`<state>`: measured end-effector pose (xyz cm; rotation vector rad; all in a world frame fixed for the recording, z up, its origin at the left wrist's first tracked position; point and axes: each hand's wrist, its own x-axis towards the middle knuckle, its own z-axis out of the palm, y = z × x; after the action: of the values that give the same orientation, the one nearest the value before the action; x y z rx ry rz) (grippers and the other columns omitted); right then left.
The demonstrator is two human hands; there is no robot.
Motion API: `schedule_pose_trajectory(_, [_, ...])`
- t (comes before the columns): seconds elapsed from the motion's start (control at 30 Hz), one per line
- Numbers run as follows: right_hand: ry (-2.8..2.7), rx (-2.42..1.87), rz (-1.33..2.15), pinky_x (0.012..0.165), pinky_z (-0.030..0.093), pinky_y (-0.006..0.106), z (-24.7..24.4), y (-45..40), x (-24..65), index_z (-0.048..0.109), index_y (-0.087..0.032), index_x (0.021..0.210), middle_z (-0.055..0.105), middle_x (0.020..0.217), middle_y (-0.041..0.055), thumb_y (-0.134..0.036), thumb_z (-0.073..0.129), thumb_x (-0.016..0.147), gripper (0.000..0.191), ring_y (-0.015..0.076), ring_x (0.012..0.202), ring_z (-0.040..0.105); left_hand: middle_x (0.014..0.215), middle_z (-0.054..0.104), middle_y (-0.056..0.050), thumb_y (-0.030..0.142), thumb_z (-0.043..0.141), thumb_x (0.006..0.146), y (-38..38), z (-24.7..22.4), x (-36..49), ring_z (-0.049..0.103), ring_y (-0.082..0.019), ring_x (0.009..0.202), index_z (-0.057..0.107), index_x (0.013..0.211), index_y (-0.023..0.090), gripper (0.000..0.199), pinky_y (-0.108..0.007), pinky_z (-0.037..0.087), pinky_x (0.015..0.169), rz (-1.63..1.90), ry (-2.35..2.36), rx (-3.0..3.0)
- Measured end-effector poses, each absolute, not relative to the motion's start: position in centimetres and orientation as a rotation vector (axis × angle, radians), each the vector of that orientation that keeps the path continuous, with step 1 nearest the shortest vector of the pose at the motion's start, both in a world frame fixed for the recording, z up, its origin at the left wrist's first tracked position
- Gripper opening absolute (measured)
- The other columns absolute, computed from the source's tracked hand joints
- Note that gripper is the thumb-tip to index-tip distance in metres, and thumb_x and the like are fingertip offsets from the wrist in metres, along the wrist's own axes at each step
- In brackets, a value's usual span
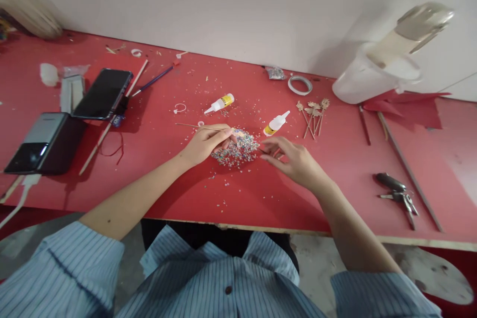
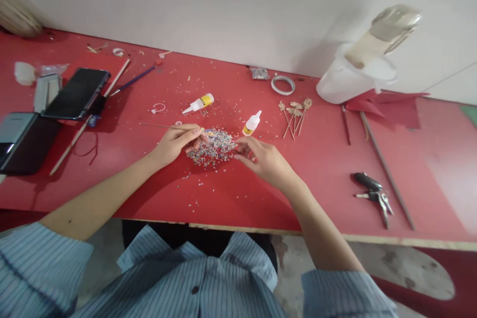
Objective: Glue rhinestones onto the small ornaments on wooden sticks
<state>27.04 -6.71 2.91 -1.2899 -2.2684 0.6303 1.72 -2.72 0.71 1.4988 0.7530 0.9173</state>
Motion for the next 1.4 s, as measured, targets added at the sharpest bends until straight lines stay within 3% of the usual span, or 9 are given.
schedule_pose_trajectory(0.3, [-2.215,-1.176,0.779,0.068,0.051,0.029,0.7,-8.2,28.6,0.066,-0.021,0.089,0.066,0.091,0.0061,-0.03,0.057,0.089,0.012,0.017,0.083,0.062,0.057,0.056,-0.002,0.032,0.053,0.09,-2.9,1.1,1.1,0.048,-0.008,0.05,0.07,0.073,0.015,0.029,-0.021,0.032,0.043,0.767,0.575,1.472])
schedule_pose_trajectory(0.57, [-2.329,-1.105,0.74,0.082,0.05,0.034,1.3,-8.2,28.9,0.067,-0.021,0.09,0.065,0.092,0.0057,-0.026,0.054,0.09,0.014,0.0165,0.088,0.06,0.054,0.058,-0.003,0.033,0.056,0.086,-2.1,-0.1,0.5,0.045,-0.008,0.045,0.071,0.069,0.015,0.029,-0.022,0.032,0.042,0.885,0.581,1.429])
schedule_pose_trajectory(0.97, [-2.352,-1.105,0.713,0.08,0.049,0.031,1.1,-8.0,28.8,0.067,-0.021,0.091,0.065,0.093,0.0047,-0.025,0.056,0.089,0.012,0.015,0.088,0.06,0.052,0.059,-0.003,0.033,0.06,0.081,-1.6,-0.9,0.4,0.046,-0.008,0.044,0.07,0.069,0.013,0.025,-0.021,0.029,0.04,0.909,0.639,1.352])
schedule_pose_trajectory(1.4, [-2.351,-1.066,0.709,0.083,0.05,0.034,1.2,-8.1,28.4,0.068,-0.022,0.088,0.066,0.091,0.0048,-0.027,0.055,0.089,0.015,0.0158,0.087,0.061,0.052,0.058,-0.003,0.033,0.057,0.084,-1.5,-0.8,0.4,0.044,-0.007,0.044,0.07,0.068,0.013,0.028,-0.02,0.028,0.041,0.865,0.646,1.383])
